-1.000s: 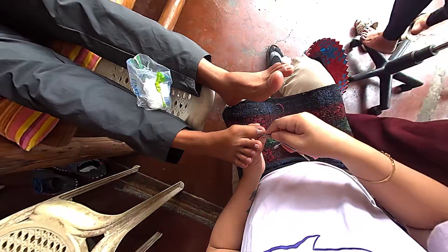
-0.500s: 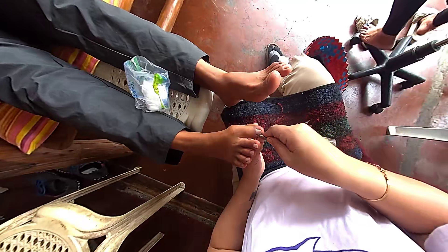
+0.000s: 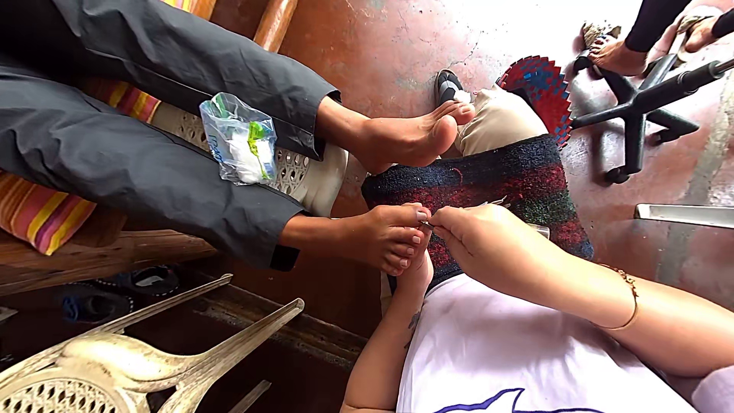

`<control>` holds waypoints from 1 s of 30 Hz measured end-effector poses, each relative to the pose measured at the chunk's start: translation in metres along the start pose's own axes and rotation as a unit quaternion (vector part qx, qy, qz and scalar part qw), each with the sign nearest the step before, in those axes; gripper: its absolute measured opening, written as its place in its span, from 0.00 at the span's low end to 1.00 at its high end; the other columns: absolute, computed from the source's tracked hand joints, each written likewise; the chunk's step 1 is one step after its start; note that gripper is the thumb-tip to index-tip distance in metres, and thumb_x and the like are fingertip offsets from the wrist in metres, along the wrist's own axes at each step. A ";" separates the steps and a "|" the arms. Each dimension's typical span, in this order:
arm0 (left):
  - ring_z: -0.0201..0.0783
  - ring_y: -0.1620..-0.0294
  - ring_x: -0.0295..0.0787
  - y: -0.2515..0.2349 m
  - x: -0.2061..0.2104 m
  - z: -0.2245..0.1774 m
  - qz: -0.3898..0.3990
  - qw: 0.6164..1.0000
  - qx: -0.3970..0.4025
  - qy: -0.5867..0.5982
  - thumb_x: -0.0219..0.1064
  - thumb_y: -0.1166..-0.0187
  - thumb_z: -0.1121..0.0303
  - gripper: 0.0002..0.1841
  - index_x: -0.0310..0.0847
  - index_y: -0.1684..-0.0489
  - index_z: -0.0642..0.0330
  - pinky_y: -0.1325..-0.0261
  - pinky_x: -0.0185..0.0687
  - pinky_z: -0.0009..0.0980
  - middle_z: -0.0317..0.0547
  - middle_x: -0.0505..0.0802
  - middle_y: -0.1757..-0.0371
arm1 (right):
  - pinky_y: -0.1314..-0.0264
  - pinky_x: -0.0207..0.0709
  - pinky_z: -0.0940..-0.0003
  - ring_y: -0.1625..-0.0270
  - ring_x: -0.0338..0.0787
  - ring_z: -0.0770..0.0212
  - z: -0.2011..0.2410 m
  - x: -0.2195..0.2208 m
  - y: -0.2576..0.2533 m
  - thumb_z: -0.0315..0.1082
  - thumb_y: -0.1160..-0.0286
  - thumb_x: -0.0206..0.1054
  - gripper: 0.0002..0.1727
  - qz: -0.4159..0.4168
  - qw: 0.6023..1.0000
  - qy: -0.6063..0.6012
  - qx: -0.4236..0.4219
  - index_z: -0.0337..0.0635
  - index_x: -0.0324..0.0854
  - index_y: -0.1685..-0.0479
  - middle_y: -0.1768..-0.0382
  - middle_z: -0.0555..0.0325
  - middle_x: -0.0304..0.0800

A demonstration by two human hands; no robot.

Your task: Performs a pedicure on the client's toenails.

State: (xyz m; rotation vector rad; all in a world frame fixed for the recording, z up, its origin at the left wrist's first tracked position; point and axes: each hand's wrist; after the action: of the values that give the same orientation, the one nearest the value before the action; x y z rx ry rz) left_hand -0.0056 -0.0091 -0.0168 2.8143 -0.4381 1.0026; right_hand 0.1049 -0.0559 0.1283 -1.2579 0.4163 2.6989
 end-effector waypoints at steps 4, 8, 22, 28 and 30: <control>0.28 0.57 0.93 -0.002 0.003 0.000 0.006 0.999 0.008 0.035 0.83 0.39 0.72 0.07 0.92 0.68 0.52 0.47 0.88 0.26 0.36 0.95 0.63 | 0.76 0.69 0.80 0.78 0.77 0.78 -0.007 -0.007 -0.001 0.33 0.16 0.59 0.12 0.008 0.999 -0.028 -0.018 0.46 0.89 0.59 0.80 0.70 0.80; 0.30 0.54 0.93 -0.004 0.003 0.000 0.007 1.000 0.012 0.024 0.83 0.38 0.71 0.06 0.92 0.67 0.53 0.44 0.88 0.27 0.37 0.95 0.62 | 0.78 0.66 0.85 0.80 0.73 0.82 -0.012 -0.005 0.000 0.33 0.15 0.59 0.11 -0.012 0.996 -0.089 -0.018 0.45 0.87 0.62 0.82 0.72 0.77; 0.31 0.51 0.91 -0.005 -0.002 -0.003 0.040 0.999 -0.027 -0.004 0.78 0.30 0.71 0.05 0.90 0.62 0.56 0.40 0.85 0.27 0.39 0.94 0.59 | 0.76 0.72 0.86 0.79 0.78 0.80 -0.020 0.028 0.011 0.34 0.08 0.53 0.10 -0.065 0.935 -0.348 0.031 0.42 0.79 0.54 0.79 0.69 0.80; 0.24 0.61 0.91 0.005 0.002 -0.008 -0.021 0.993 -0.095 0.063 0.80 0.34 0.68 0.04 0.91 0.73 0.47 0.50 0.88 0.25 0.30 0.94 0.69 | 0.74 0.81 0.79 0.76 0.83 0.75 0.003 0.017 -0.035 0.28 0.15 0.60 0.06 -0.141 0.897 -0.389 -0.157 0.34 0.75 0.50 0.74 0.63 0.83; 0.27 0.61 0.91 0.006 0.004 -0.011 -0.020 0.987 -0.112 0.110 0.78 0.34 0.73 0.05 0.90 0.73 0.49 0.47 0.88 0.28 0.33 0.94 0.68 | 0.76 0.75 0.80 0.79 0.79 0.75 0.016 0.014 -0.066 0.28 0.16 0.62 0.06 -0.109 0.904 -0.378 -0.169 0.32 0.79 0.53 0.78 0.62 0.81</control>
State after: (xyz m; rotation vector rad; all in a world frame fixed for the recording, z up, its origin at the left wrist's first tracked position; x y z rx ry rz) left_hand -0.0111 -0.0132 -0.0056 2.4720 -0.4361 1.1599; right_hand 0.1000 0.0123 0.1144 -0.1867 -0.2815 2.8392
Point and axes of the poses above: each hand's wrist, its own y-axis away from the middle knuckle, its own x-axis out of the palm, z = x × y
